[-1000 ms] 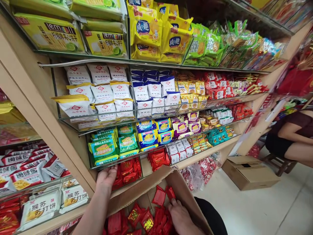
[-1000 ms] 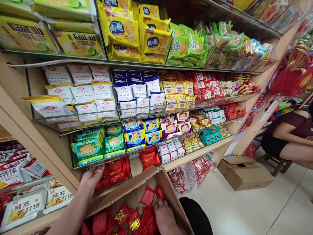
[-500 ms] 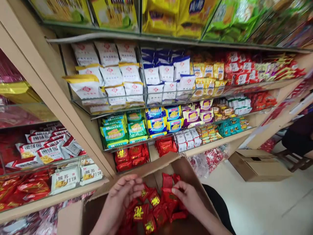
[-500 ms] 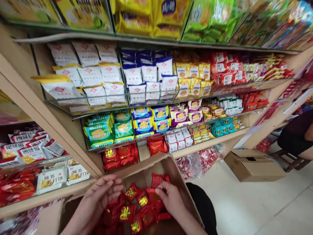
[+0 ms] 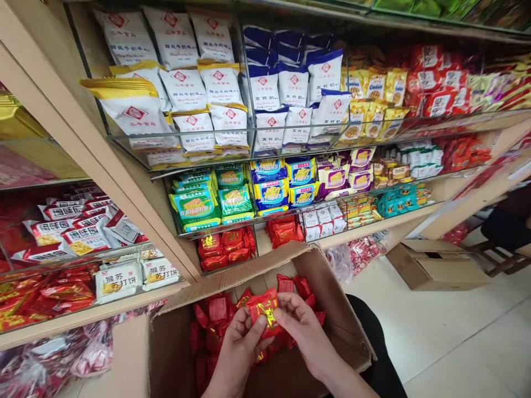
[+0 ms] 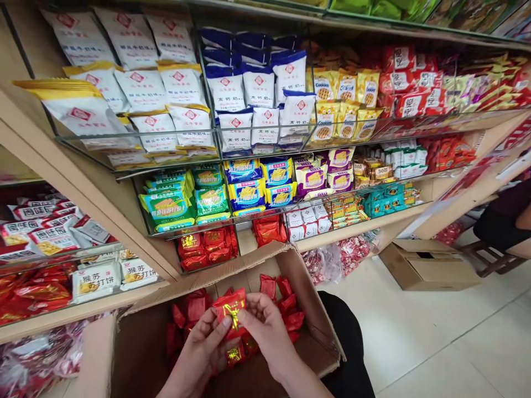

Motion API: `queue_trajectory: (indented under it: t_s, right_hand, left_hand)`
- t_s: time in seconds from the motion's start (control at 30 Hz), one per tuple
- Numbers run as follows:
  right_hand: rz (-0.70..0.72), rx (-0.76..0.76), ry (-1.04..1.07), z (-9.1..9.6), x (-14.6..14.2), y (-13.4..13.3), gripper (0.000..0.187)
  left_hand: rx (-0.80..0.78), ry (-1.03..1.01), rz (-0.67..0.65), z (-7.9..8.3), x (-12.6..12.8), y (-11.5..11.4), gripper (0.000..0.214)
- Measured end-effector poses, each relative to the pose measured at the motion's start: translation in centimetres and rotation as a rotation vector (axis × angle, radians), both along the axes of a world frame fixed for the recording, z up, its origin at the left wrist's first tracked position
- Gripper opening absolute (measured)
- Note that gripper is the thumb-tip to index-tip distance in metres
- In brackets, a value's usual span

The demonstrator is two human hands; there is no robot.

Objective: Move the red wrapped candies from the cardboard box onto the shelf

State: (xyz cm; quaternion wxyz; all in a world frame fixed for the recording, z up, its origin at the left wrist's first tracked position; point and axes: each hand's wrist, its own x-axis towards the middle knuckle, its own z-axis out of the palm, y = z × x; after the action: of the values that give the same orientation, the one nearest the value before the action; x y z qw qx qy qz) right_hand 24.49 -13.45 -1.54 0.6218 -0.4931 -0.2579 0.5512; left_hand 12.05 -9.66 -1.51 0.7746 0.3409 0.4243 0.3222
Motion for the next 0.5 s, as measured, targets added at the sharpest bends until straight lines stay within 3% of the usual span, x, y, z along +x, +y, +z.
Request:
queue_trajectory:
  t_s: [0.1,0.2,0.3,0.4,0.5]
  right_hand:
    - [0.065,-0.050,-0.051,-0.7,0.3,-0.6,0.026]
    - [0.166,-0.142,-0.035,-2.9,0.6,-1.0,0.029]
    - [0.184,-0.255,-0.067,-5.6,0.7,-1.3,0.032]
    - [0.223,-0.359,-0.052,-7.6,0.6,-1.7,0.032]
    - [0.280,-0.373,-0.105,-8.7,0.3,-1.9,0.030]
  left_hand:
    - [0.068,0.018,0.073,1.3,0.0,0.8,0.026]
    - [0.144,0.019,0.159,3.7,0.1,3.7,0.020]
    - [-0.047,-0.100,0.201,5.4,0.5,8.0,0.008]
    - [-0.304,-0.190,0.328,5.1,1.4,12.2,0.008]
    - [-0.335,-0.156,0.476,3.5,2.4,15.4,0.013]
